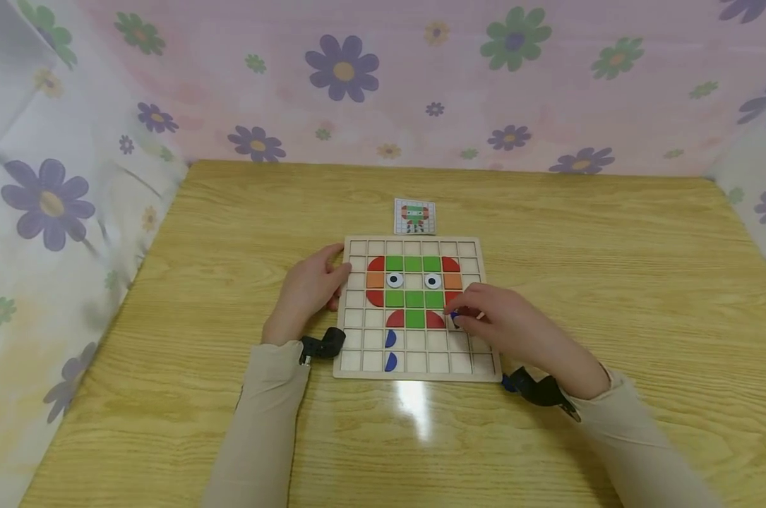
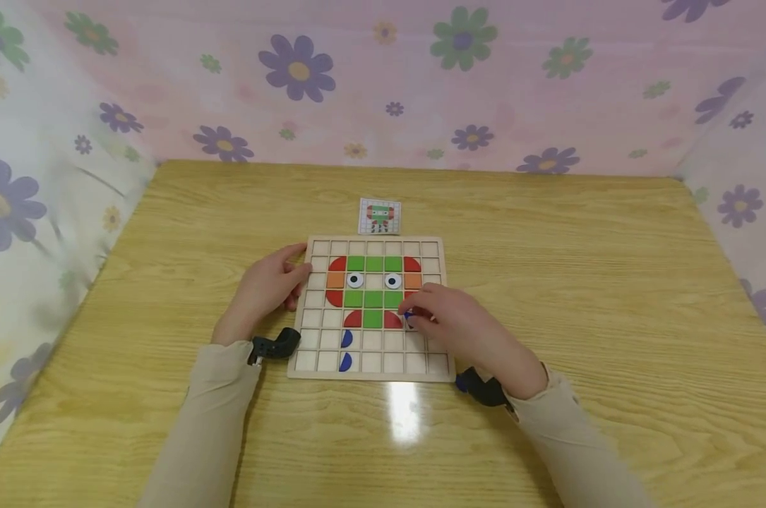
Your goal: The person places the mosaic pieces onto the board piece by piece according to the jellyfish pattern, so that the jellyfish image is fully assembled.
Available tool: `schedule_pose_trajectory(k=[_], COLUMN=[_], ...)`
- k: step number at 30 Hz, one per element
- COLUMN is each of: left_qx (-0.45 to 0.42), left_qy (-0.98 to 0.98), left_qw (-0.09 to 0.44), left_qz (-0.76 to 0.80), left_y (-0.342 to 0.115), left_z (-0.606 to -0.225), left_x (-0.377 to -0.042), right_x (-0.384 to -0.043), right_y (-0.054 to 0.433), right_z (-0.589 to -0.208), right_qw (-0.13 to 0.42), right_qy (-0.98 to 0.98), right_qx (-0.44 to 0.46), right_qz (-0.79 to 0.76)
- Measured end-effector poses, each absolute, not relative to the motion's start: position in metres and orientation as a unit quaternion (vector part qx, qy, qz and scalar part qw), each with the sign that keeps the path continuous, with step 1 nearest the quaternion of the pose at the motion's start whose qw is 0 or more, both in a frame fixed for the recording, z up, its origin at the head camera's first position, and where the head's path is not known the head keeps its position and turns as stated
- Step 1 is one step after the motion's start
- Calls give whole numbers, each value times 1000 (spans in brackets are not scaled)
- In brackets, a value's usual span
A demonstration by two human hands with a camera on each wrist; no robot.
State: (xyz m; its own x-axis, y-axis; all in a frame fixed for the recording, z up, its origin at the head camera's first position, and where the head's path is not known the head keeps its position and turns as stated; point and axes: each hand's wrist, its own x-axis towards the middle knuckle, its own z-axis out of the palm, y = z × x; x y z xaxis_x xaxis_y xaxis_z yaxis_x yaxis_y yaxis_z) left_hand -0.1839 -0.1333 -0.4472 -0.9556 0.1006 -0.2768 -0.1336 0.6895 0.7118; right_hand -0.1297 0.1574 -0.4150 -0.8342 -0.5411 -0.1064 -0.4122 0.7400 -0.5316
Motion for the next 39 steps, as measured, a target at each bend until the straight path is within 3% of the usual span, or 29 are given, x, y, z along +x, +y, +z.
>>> schedule_pose_trajectory(k=[11,39], left_qx=[-10,-6], left_qy=[905,908], left_qw=[150,152], left_qz=[399,390], left_y=[-133,-134], left_z=[-449,-449], left_x=[-185,-186], right_x=[-124,-120], right_y=[109,99], right_z=[-421,-429], right_qw=[136,104], right_qy=[917,939], right_qx=[-288,-270], right_qz=[-238,-188])
